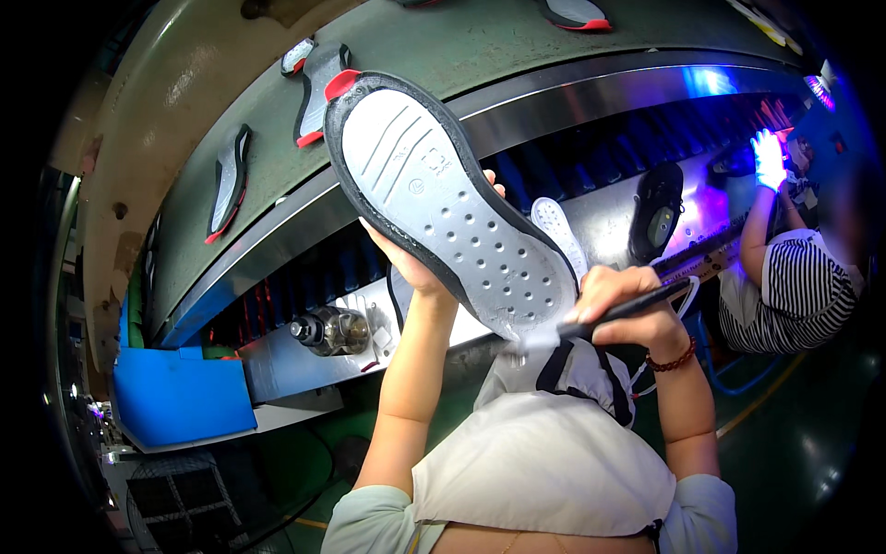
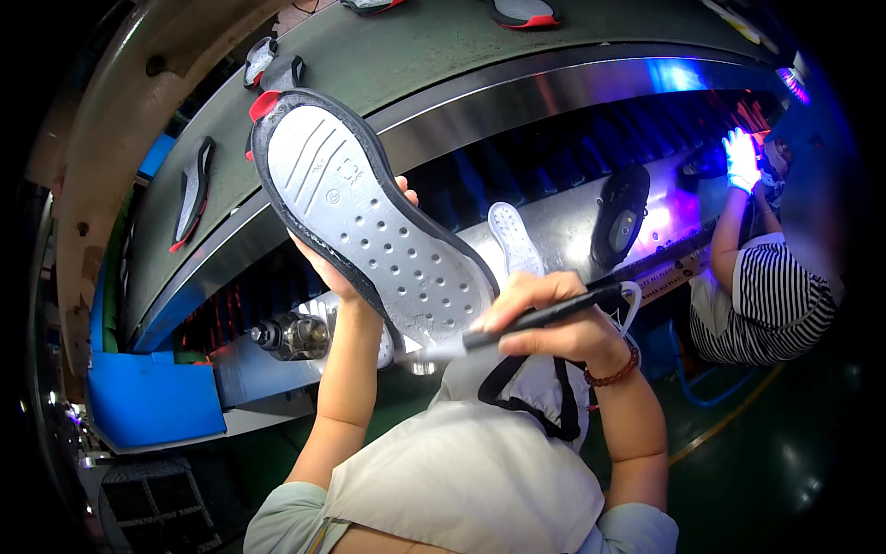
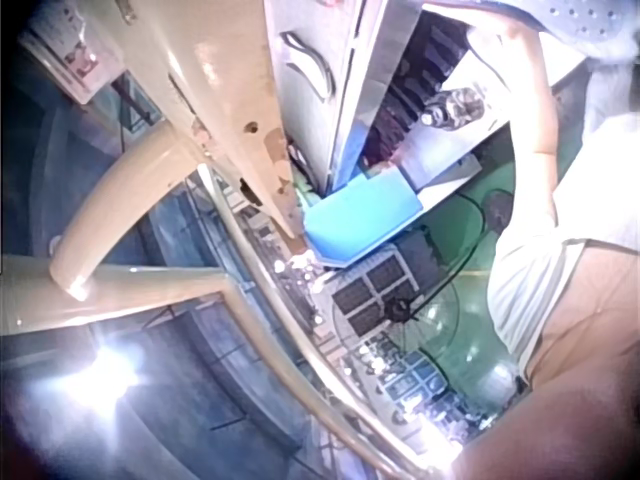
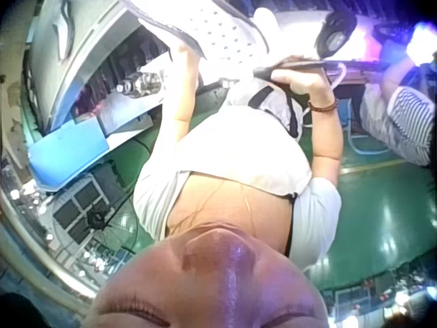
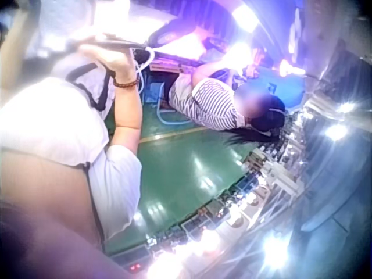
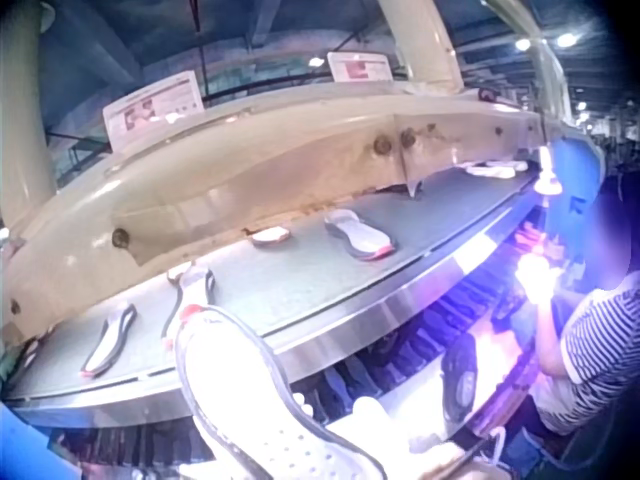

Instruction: The person repeatedly picks up gray shoe insoles from a conveyor belt and scrubs their surfaces with a small brush. The person turns the insoles over to clean both sides and places them back on the belt. A coworker is visible nearby performing a similar task.

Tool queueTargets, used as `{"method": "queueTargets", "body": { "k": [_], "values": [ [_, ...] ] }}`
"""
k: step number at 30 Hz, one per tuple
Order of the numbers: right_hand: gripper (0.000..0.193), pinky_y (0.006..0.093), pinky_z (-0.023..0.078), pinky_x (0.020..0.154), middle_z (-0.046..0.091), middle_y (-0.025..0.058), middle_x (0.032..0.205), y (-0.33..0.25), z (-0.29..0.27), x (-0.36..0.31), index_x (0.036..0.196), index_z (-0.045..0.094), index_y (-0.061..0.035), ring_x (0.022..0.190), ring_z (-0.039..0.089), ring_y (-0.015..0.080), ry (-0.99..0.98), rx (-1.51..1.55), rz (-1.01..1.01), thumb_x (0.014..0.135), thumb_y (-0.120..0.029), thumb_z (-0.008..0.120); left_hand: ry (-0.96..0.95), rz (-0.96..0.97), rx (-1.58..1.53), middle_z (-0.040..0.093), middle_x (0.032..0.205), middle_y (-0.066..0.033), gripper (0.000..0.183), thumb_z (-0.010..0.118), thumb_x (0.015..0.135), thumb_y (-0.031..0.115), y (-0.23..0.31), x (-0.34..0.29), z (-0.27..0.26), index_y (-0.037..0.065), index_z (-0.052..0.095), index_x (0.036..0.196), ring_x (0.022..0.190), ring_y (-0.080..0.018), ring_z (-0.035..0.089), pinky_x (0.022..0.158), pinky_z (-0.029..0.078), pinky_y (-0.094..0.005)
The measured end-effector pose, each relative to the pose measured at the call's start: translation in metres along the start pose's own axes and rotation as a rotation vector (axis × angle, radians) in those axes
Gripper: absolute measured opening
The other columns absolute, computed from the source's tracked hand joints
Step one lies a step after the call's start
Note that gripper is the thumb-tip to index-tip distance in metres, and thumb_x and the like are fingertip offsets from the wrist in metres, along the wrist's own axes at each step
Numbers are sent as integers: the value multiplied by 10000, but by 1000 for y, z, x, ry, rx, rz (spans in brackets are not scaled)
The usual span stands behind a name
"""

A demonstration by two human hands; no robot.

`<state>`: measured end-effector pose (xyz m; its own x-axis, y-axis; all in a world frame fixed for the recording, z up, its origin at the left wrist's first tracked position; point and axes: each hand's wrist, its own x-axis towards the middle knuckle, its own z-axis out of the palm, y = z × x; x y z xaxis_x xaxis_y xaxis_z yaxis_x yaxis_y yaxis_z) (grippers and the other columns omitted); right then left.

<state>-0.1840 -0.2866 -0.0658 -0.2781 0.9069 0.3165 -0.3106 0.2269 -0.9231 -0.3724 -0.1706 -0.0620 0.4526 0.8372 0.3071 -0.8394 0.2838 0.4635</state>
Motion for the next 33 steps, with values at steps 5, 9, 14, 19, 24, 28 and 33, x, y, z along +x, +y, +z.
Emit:
{"method": "queueTargets", "body": {
  "k": [5,9,14,19,24,28,33],
  "values": [
    [198,239,395,721,609,67,795,4,2,4,798,622,-15,756,495,133,-33,-378,-53,606,17,658,22,24,56,394,1111,-290,872,182,707,698,-2,1,-1,21,202,1257,949,-406,465,815,390,-456],
    [166,260,399,736,592,108,796,10,-7,-3,777,607,-2,784,508,160,100,68,104,612,17,623,71,0,104,401,1113,-275,891,151,697,715,1,0,7,22,209,1254,956,-388,464,836,377,-453],
    [165,285,433,744,578,150,822,20,1,-2,815,565,21,811,558,204,208,241,137,657,2,607,219,9,176,393,1132,-268,856,236,715,684,-6,-8,-16,18,222,1252,988,-366,456,842,383,-419],
    [157,240,438,733,598,129,855,16,15,0,829,568,28,797,565,148,199,154,178,677,26,609,233,-135,-53,537,1003,-150,521,485,757,398,-30,-45,-28,6,442,1098,883,-243,542,785,433,-341],
    [177,276,443,744,602,131,826,-7,4,0,785,606,26,789,579,190,-109,17,151,614,61,640,104,-374,-90,546,986,-155,434,511,723,238,-7,-39,-26,-17,461,1070,872,-237,547,788,428,-330],
    [169,259,454,716,608,132,823,-7,1,9,795,599,28,781,587,190,-36,-182,157,631,44,635,136,-549,-33,549,981,-152,417,523,713,200,2,-30,-16,-15,473,1067,864,-223,550,782,425,-305],
    [194,269,459,723,610,132,836,-21,-8,16,809,597,26,800,593,192,-399,-288,115,624,17,657,236,-809,-26,544,996,-164,435,538,689,170,10,-27,-14,-18,469,1075,866,-236,556,792,430,-317]
  ]
}}
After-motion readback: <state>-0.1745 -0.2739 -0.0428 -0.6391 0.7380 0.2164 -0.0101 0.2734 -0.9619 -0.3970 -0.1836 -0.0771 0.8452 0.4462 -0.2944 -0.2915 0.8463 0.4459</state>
